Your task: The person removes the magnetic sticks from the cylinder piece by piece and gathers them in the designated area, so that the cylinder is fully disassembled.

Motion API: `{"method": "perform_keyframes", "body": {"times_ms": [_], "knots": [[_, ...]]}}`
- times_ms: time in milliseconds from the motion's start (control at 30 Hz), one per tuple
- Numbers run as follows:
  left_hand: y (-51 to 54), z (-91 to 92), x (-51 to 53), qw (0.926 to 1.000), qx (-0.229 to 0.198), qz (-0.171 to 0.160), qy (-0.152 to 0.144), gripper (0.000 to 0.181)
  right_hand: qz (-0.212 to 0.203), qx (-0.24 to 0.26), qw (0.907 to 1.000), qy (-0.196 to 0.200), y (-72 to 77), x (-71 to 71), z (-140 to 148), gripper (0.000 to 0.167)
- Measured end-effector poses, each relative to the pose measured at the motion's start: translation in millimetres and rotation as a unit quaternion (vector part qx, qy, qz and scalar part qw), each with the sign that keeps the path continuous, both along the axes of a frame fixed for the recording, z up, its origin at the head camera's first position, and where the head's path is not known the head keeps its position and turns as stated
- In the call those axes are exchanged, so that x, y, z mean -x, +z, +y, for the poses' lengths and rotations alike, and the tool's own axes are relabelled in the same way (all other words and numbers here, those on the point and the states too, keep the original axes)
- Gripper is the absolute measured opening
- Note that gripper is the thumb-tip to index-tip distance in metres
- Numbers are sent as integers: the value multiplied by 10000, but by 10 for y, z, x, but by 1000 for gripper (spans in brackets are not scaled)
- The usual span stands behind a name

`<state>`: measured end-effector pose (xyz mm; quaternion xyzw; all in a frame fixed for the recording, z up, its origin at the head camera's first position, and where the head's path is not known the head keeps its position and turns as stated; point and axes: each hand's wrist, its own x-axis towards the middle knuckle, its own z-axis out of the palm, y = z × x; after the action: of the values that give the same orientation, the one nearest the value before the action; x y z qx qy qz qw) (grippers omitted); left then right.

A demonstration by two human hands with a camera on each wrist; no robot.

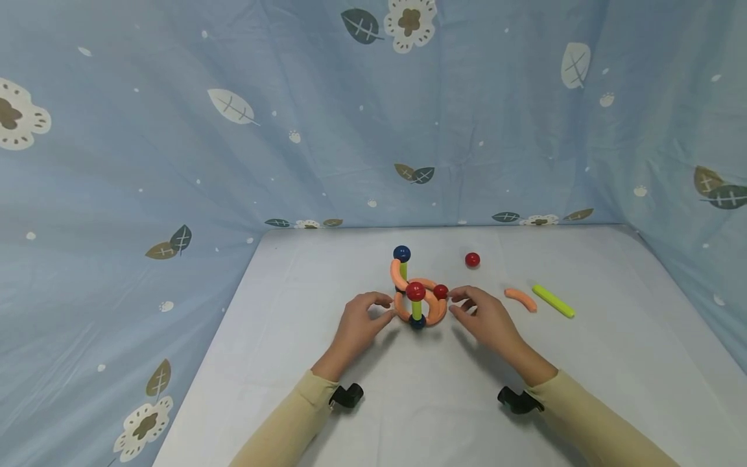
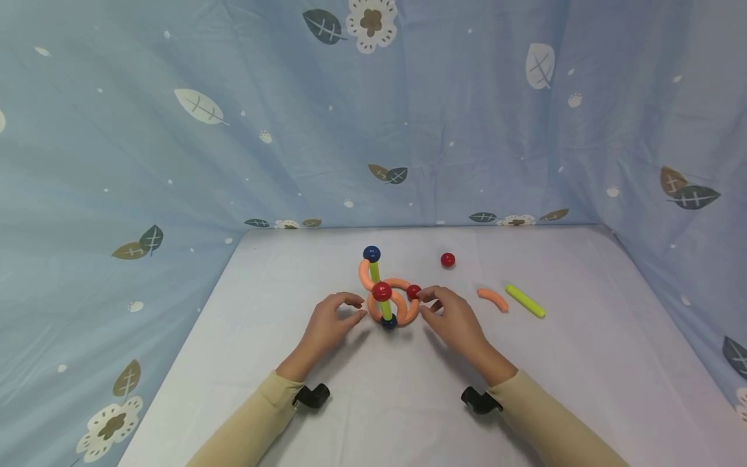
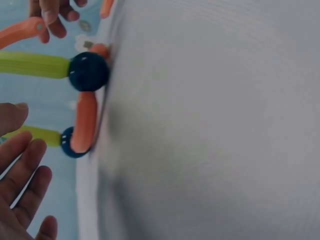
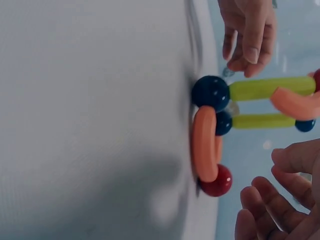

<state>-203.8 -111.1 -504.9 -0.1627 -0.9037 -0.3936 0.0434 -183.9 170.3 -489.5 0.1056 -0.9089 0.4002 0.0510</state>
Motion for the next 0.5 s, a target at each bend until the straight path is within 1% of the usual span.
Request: {"method": "perform_keyframes", "body": {"times_ms": [167, 333, 500], "knots": [[106, -41, -2, 9995, -208, 224, 101, 27, 230, 84, 9996, 149, 88, -43, -63, 27], [225, -46, -16, 9983, -347, 452, 108, 28, 372, 149, 9990, 197, 151, -80, -118, 24], [326, -21, -39, 9963, -479, 706, 112, 33, 644, 301, 9971, 259, 191, -107, -155, 24]]}}
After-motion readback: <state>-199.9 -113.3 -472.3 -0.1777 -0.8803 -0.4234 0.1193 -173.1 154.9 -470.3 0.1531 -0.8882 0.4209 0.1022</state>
